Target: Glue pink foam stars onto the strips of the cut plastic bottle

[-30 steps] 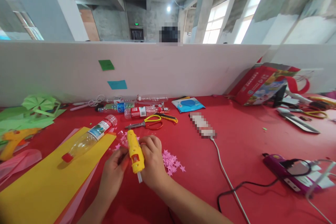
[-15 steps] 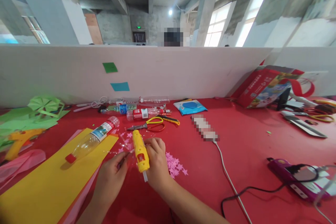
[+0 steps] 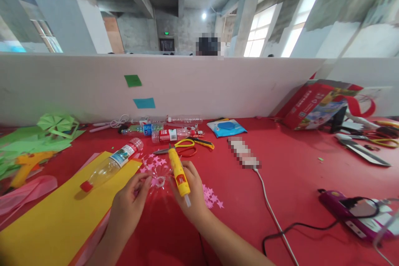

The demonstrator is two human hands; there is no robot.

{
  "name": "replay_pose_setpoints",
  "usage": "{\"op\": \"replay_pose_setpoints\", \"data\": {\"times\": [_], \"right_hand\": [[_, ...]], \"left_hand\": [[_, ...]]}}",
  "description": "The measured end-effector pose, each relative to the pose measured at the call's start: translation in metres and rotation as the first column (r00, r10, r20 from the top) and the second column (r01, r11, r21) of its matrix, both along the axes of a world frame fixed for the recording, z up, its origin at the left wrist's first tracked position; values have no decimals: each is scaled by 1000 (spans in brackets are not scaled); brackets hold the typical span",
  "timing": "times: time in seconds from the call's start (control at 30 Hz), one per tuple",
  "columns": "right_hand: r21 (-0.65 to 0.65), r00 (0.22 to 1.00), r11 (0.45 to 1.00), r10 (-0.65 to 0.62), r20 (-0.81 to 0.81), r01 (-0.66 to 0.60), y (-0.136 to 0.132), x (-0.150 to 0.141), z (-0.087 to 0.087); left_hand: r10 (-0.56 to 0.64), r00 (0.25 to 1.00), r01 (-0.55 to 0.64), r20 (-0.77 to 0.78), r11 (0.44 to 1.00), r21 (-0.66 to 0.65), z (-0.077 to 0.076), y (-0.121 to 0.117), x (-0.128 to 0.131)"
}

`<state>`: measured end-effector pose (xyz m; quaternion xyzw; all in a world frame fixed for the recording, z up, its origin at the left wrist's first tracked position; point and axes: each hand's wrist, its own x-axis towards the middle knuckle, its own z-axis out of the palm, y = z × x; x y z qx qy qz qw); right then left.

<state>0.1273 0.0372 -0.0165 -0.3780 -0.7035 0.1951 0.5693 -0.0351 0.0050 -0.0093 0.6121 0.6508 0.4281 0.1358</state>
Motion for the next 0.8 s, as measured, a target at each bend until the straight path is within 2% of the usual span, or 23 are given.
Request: {"op": "replay_pose_setpoints", "data": {"times": [0.17,0.27,0.3,0.37,0.47,0.57,0.7,0.8], "right_hand": [[-68,997,997,-35,-70,30,3,4,-1],[-106,994,994,-29,-106,17,6,10,1],[-118,993,993,-15,-115,1,7,13,3],[-161,993,986,25,-114,-43,8,19,6],[-203,995,976,67,-69,-80,5,24,12],[-116,998,991,63,-1,-63,-2,22,16],[62,994,994,85,75,-89,-14,15,12],[93,979,984,135,154,-151,-19,12,2]], "left_hand": [[-3,1000,2,13,997,79,2,-4,3],[-59,974,27,219,989,148,5,-8,3],[-101,939,52,328,986,157,6,-9,3],[-183,818,126,545,982,140,9,-10,4],[-236,641,256,730,963,87,14,-11,8],[-275,585,326,763,941,89,15,-14,19],[-352,586,386,730,913,131,2,-20,32],[-347,610,346,712,926,155,-12,-23,36]]}}
